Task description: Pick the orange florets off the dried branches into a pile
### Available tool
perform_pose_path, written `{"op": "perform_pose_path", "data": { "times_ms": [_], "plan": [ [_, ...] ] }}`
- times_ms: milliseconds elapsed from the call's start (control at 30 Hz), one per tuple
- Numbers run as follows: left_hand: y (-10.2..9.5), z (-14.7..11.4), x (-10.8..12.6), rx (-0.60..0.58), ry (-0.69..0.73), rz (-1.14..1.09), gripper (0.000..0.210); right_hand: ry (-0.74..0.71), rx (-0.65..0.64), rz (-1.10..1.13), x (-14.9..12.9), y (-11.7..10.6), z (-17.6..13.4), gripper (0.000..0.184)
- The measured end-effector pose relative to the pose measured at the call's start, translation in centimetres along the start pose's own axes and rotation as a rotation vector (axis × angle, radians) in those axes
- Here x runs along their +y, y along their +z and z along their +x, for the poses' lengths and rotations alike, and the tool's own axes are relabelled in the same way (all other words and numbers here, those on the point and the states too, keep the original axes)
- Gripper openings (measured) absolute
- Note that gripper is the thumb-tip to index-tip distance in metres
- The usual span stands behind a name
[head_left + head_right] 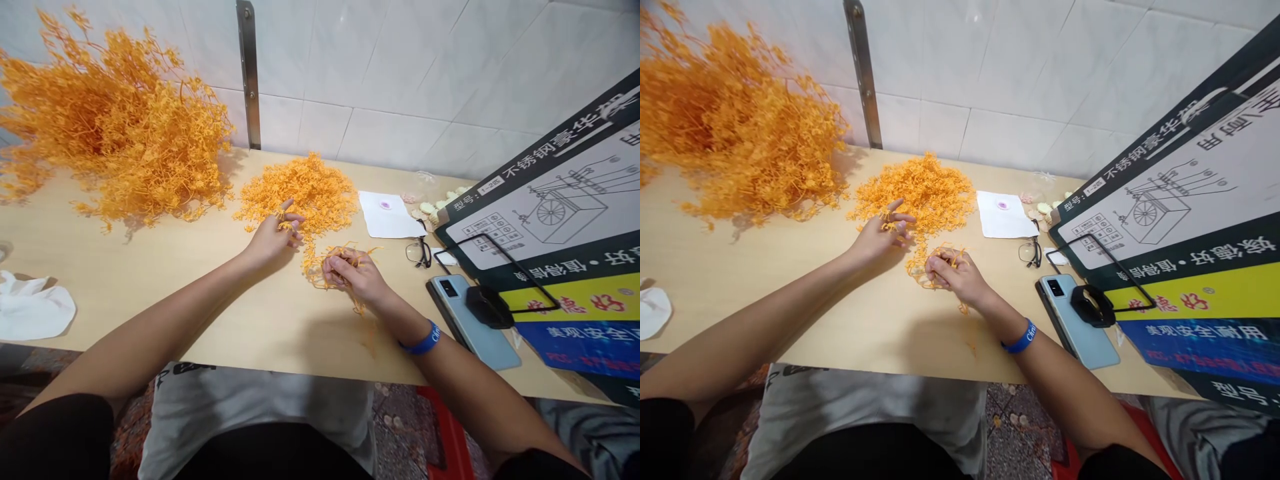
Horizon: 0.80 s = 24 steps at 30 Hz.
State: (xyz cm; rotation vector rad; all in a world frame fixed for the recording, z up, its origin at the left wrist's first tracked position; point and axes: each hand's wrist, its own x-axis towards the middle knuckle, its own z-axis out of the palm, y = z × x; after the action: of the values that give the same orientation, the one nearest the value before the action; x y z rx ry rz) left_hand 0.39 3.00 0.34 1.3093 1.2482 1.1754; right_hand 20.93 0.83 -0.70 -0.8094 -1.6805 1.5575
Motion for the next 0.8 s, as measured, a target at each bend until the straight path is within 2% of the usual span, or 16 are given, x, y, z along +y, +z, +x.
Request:
{"op": "perform_pose_path", "data": {
  "times_ms": [67,167,200,267,333,433,500,567,667,733,800],
  "plan": [
    [-0.3,0.1,-0.2,0.048,0.096,0.217,0.049,0.033,0.034,0.114,0.0,0.1,0.1,0.041],
    [-0.9,0.1,-0.1,0.09,0.193,0.607,0.024,0.04,0.09,0.255,-0.2,0.3,0.2,0.038],
    [-1.1,0.1,0.0,0.107,0.179,0.722,0.024,0.042,0.103,0.294,-0.3,0.3,0.2,0.036],
    [-1.3,0.0,0.3,0.141,0.116,0.886,0.041,0.049,0.115,0.356,-0.5,0.3,0.2,0.034],
    [-1.2,-0.2,0.5,0.146,0.103,0.947,0.046,0.049,0.116,0.391,-0.7,0.1,0.2,0.03],
    [-1.0,-0.5,0.5,0.085,0.171,0.905,0.035,0.041,0.114,0.395,-0.7,0.0,0.2,0.029],
    [-0.9,-0.6,0.4,0.052,0.216,0.857,0.046,0.032,0.115,0.383,-0.6,-0.1,0.1,0.027],
    [-0.9,-0.5,0.3,0.075,0.254,0.808,0.049,0.003,0.11,0.378,-0.6,-0.2,0.1,0.025],
    [-0.9,-0.5,0.3,0.103,0.316,0.669,0.04,-0.032,0.084,0.354,-0.4,-0.3,0.1,0.025],
    [-0.7,-0.5,0.2,0.008,0.327,0.497,0.047,-0.05,0.067,0.289,-0.2,-0.5,0.0,0.026],
    [-0.4,-0.7,0.1,-0.178,0.317,0.304,0.058,-0.095,0.05,0.184,0.1,-0.6,-0.1,0.027]
  ]
}}
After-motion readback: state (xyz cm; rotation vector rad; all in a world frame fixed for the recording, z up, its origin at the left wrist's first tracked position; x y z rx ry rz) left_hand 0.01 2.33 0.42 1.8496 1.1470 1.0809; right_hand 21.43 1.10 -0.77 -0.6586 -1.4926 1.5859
